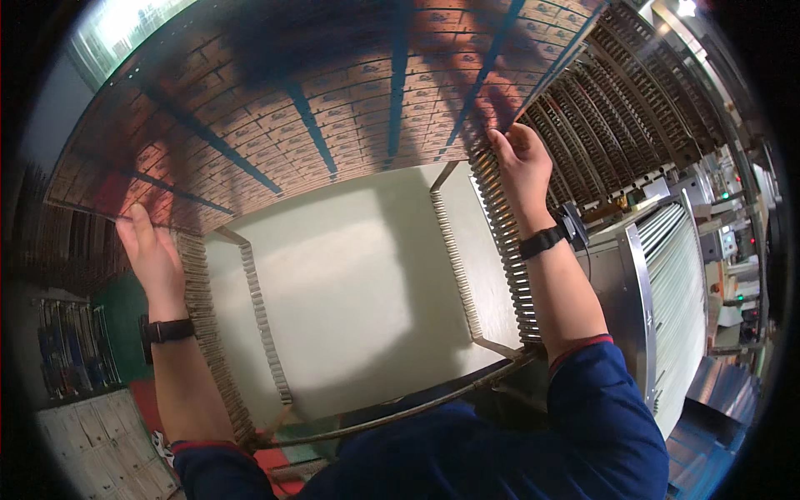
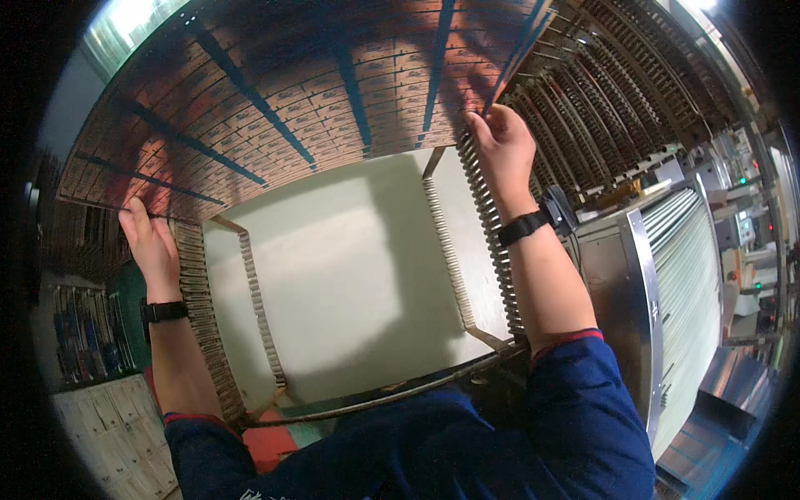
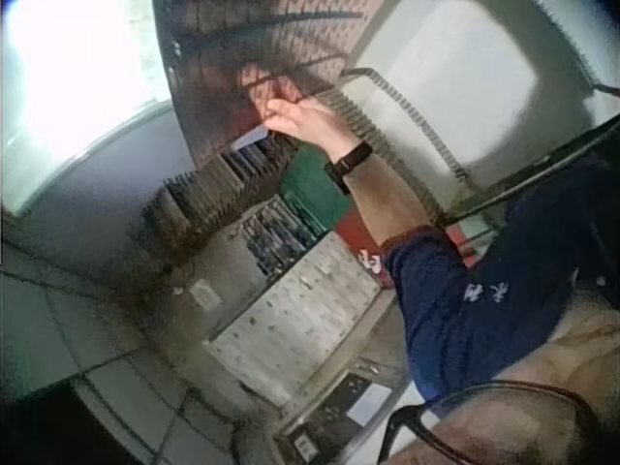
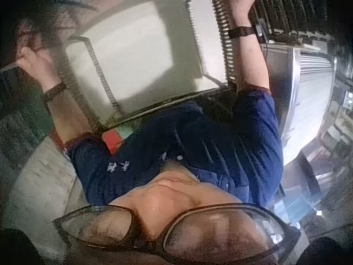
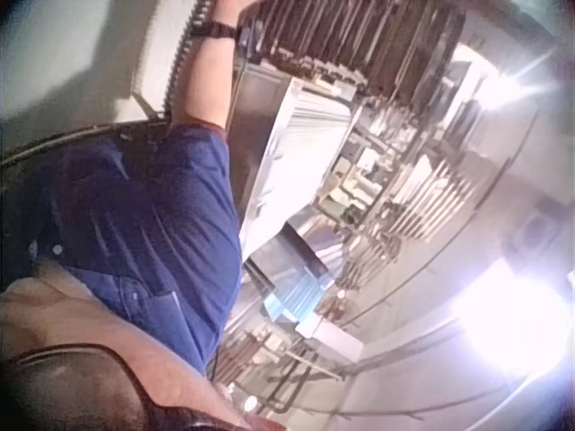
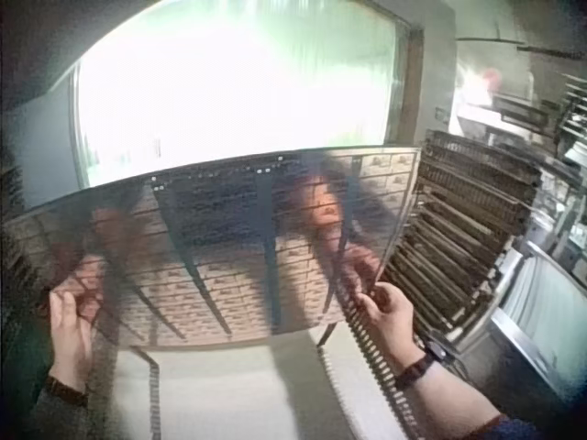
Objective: Transfer printed metal circuit sheets from an industrial conveyor/drying rack into a vertical slot storage rack.
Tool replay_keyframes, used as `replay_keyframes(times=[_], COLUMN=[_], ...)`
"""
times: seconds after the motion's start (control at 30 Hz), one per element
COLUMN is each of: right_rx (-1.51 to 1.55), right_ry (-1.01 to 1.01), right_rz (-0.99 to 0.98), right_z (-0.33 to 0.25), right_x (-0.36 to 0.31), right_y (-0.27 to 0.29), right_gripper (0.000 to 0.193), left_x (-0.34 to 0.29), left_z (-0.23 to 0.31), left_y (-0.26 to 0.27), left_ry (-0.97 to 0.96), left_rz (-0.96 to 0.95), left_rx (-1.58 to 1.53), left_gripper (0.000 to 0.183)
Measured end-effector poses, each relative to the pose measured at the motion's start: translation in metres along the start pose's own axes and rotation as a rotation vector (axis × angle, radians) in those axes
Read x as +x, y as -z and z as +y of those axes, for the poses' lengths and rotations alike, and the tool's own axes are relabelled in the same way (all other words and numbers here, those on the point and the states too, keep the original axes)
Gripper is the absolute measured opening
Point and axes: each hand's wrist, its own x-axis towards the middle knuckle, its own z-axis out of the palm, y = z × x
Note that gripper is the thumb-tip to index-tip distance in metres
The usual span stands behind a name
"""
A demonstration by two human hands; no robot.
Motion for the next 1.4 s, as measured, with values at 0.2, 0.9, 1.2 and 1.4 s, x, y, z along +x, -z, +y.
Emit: replay_keyframes(times=[0.2,0.9,1.2,1.4], right_rx=[0.218,0.191,0.194,0.200], right_ry=[-0.074,0.144,-0.038,-0.007], right_rz=[0.020,0.070,-0.069,-0.028], right_z=[-0.005,-0.014,-0.013,-0.013], right_x=[0.000,-0.002,0.000,-0.005], right_y=[0.002,0.011,0.012,0.003], right_gripper=[0.030,0.032,0.031,0.024], left_x=[-0.009,-0.015,-0.020,-0.013], left_z=[0.004,0.011,0.013,0.004], left_y=[-0.009,-0.012,-0.024,-0.005], left_ry=[-0.039,-0.024,-0.124,-0.160], left_rz=[-0.023,0.042,-0.072,-0.106], left_rx=[0.047,0.022,-0.033,0.069], left_gripper=[0.025,0.024,0.015,0.015])
